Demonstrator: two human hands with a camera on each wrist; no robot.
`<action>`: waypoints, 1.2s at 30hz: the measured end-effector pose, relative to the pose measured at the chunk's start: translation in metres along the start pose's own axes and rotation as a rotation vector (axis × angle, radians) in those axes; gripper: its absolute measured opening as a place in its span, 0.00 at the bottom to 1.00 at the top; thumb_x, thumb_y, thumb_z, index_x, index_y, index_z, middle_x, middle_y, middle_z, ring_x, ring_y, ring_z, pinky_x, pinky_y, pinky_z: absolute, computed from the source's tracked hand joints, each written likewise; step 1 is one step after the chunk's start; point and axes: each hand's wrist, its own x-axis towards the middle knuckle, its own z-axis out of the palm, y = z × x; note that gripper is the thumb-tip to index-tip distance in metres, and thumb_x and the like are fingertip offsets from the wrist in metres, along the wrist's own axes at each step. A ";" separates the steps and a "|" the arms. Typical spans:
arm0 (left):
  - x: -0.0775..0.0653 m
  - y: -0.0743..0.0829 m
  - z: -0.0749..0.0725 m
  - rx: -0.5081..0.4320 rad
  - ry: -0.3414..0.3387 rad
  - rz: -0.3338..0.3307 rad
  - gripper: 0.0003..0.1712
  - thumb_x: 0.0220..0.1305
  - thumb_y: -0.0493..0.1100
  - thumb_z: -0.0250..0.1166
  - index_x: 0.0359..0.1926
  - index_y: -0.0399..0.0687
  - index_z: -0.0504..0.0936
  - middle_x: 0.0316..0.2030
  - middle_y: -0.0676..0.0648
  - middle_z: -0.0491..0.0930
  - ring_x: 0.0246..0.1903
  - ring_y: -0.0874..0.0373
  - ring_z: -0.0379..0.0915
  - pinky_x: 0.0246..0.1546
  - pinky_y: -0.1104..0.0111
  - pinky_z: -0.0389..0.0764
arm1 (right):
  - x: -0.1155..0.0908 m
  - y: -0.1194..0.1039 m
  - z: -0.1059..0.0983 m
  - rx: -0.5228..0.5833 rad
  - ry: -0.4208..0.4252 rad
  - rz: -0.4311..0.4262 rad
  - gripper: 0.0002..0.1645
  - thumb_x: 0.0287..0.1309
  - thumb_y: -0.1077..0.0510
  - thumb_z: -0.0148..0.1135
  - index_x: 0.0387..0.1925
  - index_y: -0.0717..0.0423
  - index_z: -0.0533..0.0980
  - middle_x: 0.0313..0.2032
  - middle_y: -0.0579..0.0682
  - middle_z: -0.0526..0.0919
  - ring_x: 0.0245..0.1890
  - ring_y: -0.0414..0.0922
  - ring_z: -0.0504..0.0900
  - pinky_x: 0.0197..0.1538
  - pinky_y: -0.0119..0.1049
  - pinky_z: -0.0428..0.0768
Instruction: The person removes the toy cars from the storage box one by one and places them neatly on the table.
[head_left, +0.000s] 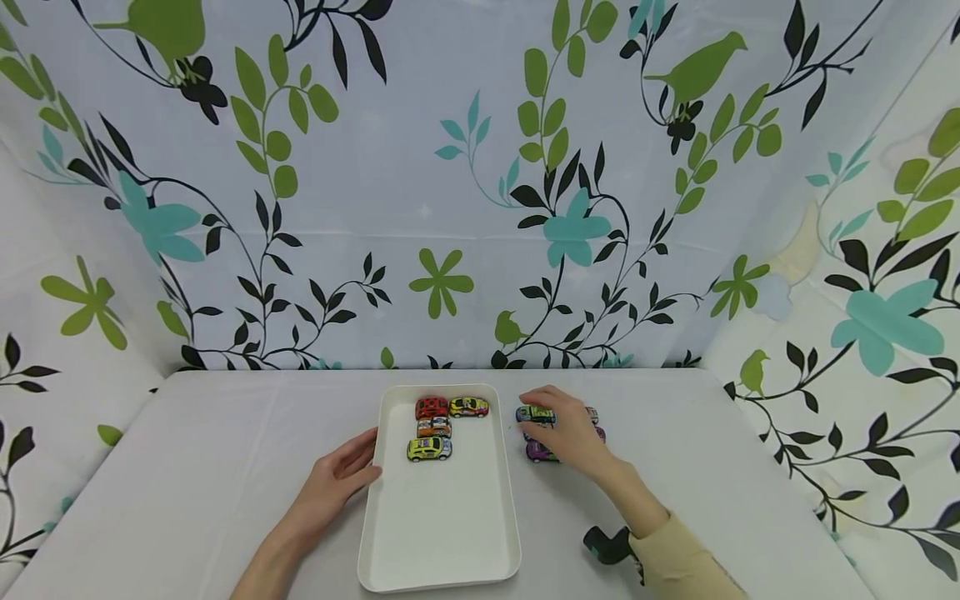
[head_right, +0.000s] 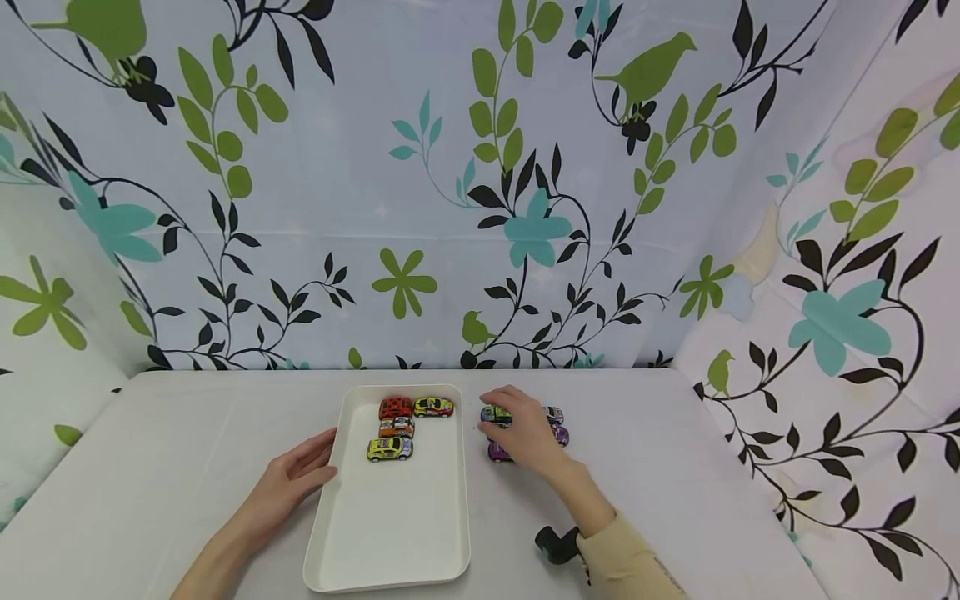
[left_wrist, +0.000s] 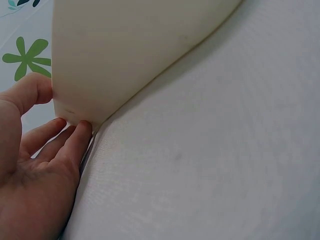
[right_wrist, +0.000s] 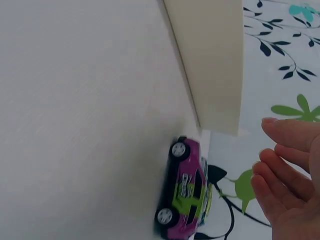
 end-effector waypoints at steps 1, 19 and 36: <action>0.000 0.000 0.000 0.000 0.001 0.000 0.40 0.68 0.45 0.66 0.76 0.44 0.59 0.75 0.43 0.58 0.74 0.49 0.55 0.62 0.76 0.71 | 0.002 -0.002 0.002 0.002 -0.009 -0.004 0.21 0.53 0.62 0.75 0.51 0.57 0.82 0.50 0.49 0.85 0.51 0.48 0.84 0.55 0.47 0.83; 0.000 -0.001 0.001 -0.006 0.006 -0.009 0.40 0.67 0.44 0.66 0.76 0.45 0.59 0.76 0.43 0.58 0.75 0.49 0.55 0.66 0.67 0.70 | 0.029 -0.022 0.032 -0.029 -0.190 -0.037 0.24 0.57 0.61 0.72 0.55 0.61 0.80 0.53 0.52 0.83 0.55 0.51 0.82 0.58 0.48 0.82; 0.001 -0.001 0.000 -0.023 0.006 -0.007 0.40 0.67 0.43 0.66 0.75 0.46 0.60 0.75 0.43 0.59 0.74 0.50 0.55 0.66 0.68 0.70 | 0.050 -0.028 0.055 -0.112 -0.284 -0.048 0.28 0.58 0.62 0.70 0.60 0.63 0.76 0.57 0.57 0.80 0.59 0.55 0.78 0.63 0.52 0.76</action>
